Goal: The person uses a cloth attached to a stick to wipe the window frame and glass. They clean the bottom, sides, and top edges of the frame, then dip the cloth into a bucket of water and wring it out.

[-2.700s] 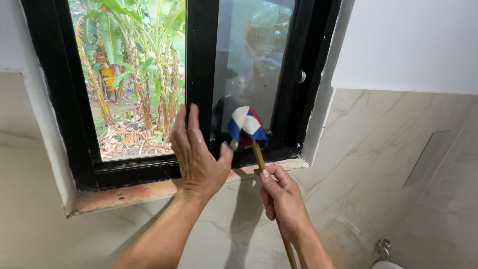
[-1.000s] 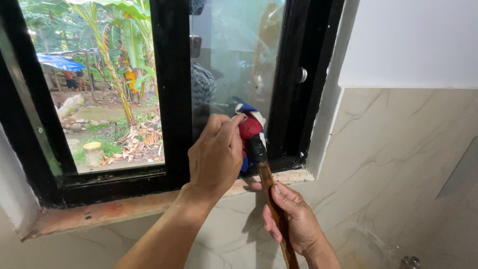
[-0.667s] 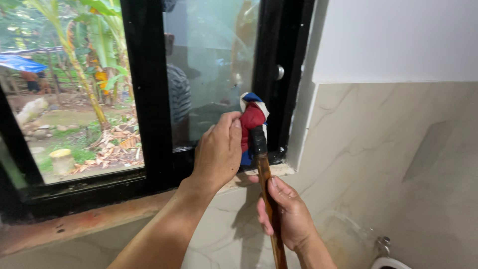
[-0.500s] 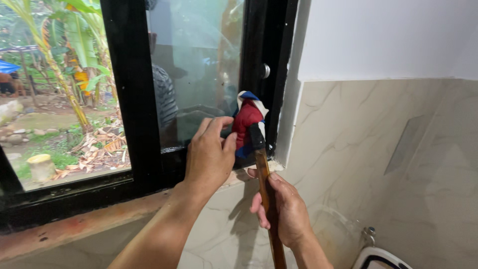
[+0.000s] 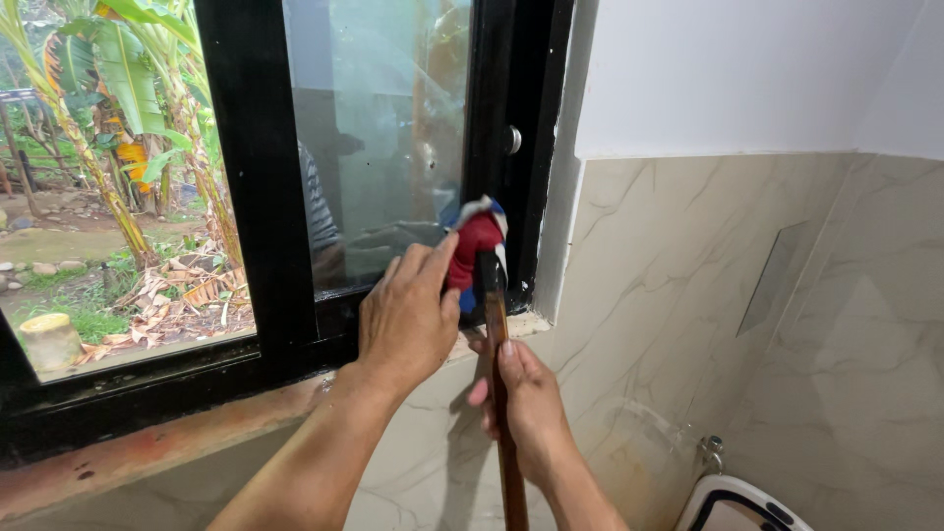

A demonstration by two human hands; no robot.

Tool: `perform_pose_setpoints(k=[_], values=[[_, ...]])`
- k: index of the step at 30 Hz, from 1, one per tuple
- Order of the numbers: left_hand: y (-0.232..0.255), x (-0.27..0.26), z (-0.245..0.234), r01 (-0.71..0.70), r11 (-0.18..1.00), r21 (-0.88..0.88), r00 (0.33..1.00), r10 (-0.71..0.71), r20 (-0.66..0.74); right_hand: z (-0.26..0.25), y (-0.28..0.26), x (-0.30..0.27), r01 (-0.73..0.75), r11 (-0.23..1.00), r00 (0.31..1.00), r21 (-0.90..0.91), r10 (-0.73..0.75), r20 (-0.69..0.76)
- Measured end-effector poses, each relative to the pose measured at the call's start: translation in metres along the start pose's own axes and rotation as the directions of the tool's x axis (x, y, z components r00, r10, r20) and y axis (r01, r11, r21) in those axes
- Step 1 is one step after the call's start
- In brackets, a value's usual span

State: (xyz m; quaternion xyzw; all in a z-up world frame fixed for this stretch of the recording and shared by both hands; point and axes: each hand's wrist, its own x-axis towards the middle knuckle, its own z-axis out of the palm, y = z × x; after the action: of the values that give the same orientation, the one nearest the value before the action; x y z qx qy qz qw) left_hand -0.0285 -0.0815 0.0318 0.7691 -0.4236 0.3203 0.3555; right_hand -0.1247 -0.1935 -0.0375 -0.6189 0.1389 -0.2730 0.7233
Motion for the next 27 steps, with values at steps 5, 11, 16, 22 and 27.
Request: perform_pose_setpoints(k=[5,11,16,22,27], values=[[0.000,0.003,0.004,-0.137,0.989,0.054,0.990,0.136,0.028,0.003,-0.010,0.006,0.027,1.000,0.996,0.002,-0.027,-0.079],[0.001,0.005,0.007,-0.165,0.986,0.027,0.985,0.163,0.049,-0.009,-0.014,0.012,-0.003,1.000,0.998,0.014,0.004,-0.070],[-0.002,0.000,0.006,-0.174,0.984,0.043,0.976,0.167,0.144,-0.017,0.004,-0.004,-0.035,0.999,0.986,-0.004,0.034,-0.162],[-0.009,-0.002,0.000,-0.124,0.992,-0.015,0.986,0.125,0.110,-0.020,-0.010,-0.001,0.070,0.997,0.951,-0.016,-0.071,-0.301],[-0.009,-0.005,0.002,-0.153,0.988,-0.013,0.985,0.154,0.082,-0.017,-0.015,-0.004,0.221,0.969,0.937,0.109,-0.180,-0.299]])
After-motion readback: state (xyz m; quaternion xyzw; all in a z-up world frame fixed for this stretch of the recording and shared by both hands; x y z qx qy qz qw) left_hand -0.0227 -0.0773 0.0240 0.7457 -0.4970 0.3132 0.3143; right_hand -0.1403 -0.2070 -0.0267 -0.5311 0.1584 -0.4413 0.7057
